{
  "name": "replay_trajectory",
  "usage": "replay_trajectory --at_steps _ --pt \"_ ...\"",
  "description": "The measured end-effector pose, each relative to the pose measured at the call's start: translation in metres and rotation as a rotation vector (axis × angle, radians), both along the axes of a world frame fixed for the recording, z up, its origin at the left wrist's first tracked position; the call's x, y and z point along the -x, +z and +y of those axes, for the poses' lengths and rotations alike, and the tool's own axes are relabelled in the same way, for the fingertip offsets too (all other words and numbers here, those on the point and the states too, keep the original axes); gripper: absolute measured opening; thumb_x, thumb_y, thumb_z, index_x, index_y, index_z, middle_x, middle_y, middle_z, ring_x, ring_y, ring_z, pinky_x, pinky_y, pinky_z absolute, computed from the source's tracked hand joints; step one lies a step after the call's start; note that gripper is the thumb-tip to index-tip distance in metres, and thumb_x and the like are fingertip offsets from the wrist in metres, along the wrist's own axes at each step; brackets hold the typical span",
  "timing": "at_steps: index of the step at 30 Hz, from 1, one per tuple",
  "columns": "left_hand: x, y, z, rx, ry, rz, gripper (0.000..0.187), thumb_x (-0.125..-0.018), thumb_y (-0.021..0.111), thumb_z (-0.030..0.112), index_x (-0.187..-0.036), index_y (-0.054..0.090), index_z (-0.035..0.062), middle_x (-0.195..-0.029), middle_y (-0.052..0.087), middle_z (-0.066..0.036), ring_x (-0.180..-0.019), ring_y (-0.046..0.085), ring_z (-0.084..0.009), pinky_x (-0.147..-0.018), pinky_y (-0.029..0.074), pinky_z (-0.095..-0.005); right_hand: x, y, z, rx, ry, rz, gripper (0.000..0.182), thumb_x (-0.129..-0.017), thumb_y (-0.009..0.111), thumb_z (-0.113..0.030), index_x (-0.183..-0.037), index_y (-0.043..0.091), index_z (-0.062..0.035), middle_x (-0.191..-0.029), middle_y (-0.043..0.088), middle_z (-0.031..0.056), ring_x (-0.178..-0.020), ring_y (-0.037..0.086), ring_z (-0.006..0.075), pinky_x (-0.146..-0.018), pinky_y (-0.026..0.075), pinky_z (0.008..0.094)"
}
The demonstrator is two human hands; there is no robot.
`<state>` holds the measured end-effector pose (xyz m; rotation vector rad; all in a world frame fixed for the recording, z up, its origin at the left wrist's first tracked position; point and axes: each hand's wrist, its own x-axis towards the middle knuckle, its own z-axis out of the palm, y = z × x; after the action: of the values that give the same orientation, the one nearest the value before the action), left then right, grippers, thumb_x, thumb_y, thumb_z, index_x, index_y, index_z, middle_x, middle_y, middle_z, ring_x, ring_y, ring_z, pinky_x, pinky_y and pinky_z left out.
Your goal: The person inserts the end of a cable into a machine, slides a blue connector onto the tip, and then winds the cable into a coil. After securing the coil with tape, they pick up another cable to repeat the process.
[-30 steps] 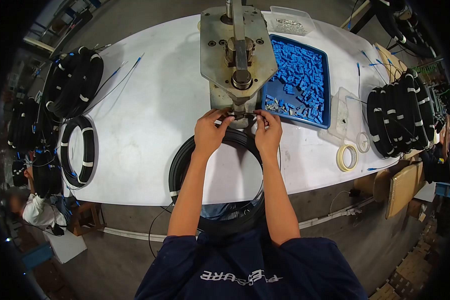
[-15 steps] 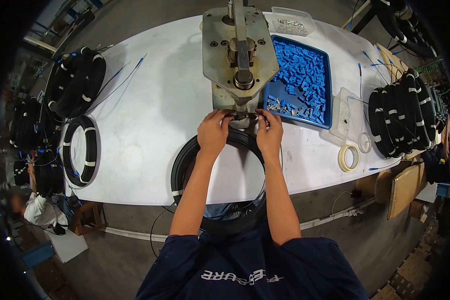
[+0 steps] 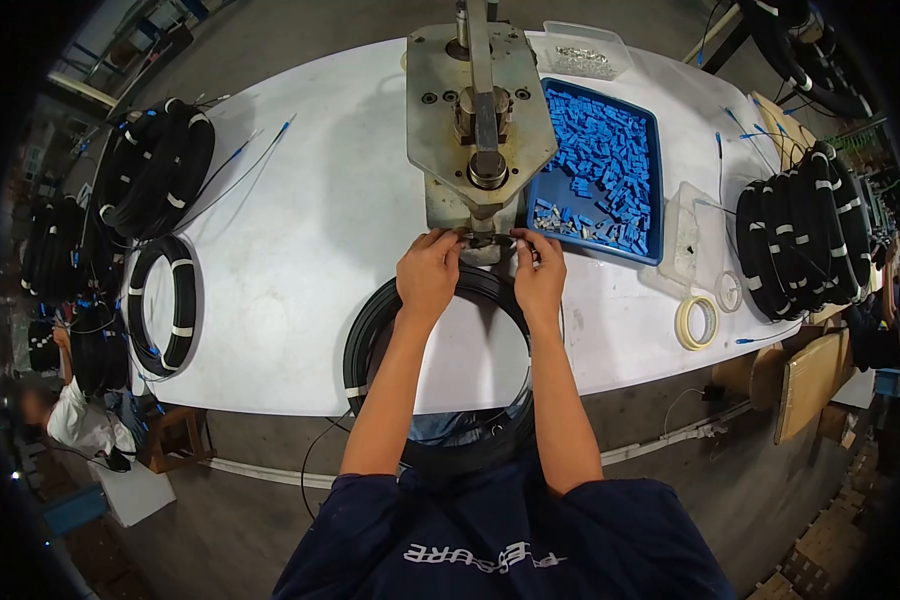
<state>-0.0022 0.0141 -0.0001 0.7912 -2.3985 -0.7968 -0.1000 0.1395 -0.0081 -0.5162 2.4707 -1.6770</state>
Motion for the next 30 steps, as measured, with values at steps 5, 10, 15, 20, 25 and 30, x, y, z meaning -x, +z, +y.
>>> replay_trajectory --at_steps 5,10,15,20,25,30 --pt "0.0005 -0.0005 0.0008 0.072 -0.008 0.032 0.015 -0.088 0.061 0.012 -0.098 0.072 0.0100 -0.091 0.069 -0.008 -0.082 0.064 -0.0296 -0.070 0.051 -0.0391 0.0005 -0.0008 0.0001 0.008 0.007 -0.023 0.017 -0.090 0.061 -0.006 -0.103 0.073 -0.0084 -0.094 0.060 0.0098 -0.074 0.056 0.0201 -0.072 0.048 0.0319" --pt "0.0005 0.0005 0.0016 0.082 -0.009 0.039 0.015 -0.089 0.061 0.012 -0.099 0.072 0.0099 -0.090 0.069 -0.008 -0.083 0.064 -0.0296 -0.070 0.051 -0.0390 0.0009 -0.0002 0.0007 0.007 0.009 -0.035 0.017 -0.090 0.061 -0.006 -0.103 0.073 -0.0081 -0.095 0.061 0.0100 -0.075 0.055 0.0200 -0.073 0.048 0.0318" --pt "0.0003 0.0018 0.0017 0.090 -0.010 0.051 0.015 -0.089 0.061 0.012 -0.099 0.072 0.0100 -0.091 0.069 -0.007 -0.082 0.063 -0.0298 -0.070 0.051 -0.0393 0.0010 -0.0022 -0.0001 0.021 0.005 -0.043 0.017 -0.090 0.061 -0.006 -0.103 0.073 -0.0080 -0.095 0.062 0.0096 -0.074 0.055 0.0197 -0.072 0.048 0.0315" --pt "0.0004 -0.0013 0.0009 0.108 -0.010 0.051 0.015 -0.089 0.061 0.012 -0.099 0.072 0.0103 -0.091 0.070 -0.008 -0.082 0.063 -0.0298 -0.069 0.051 -0.0394 0.0000 -0.0001 0.0002 0.020 -0.008 0.016 0.018 -0.089 0.062 -0.004 -0.102 0.073 -0.0084 -0.094 0.062 0.0096 -0.073 0.056 0.0198 -0.070 0.048 0.0311" --pt "0.0001 -0.0002 0.0010 0.109 -0.018 0.047 0.015 -0.088 0.061 0.012 -0.099 0.072 0.0101 -0.091 0.070 -0.008 -0.081 0.063 -0.0300 -0.069 0.051 -0.0395 -0.0001 -0.0013 -0.0007 0.038 -0.017 0.016 0.017 -0.088 0.063 -0.004 -0.101 0.073 -0.0083 -0.092 0.062 0.0097 -0.073 0.057 0.0211 -0.070 0.049 0.0317" --pt "0.0000 0.0001 0.0006 0.122 -0.015 0.064 0.016 -0.088 0.061 0.011 -0.099 0.072 0.0096 -0.091 0.070 -0.008 -0.080 0.063 -0.0299 -0.069 0.051 -0.0395 -0.0006 -0.0054 -0.0021 0.008 -0.044 0.195 0.015 -0.086 0.064 -0.003 -0.096 0.073 -0.0089 -0.088 0.060 0.0099 -0.076 0.058 0.0275 -0.069 0.047 0.0365"
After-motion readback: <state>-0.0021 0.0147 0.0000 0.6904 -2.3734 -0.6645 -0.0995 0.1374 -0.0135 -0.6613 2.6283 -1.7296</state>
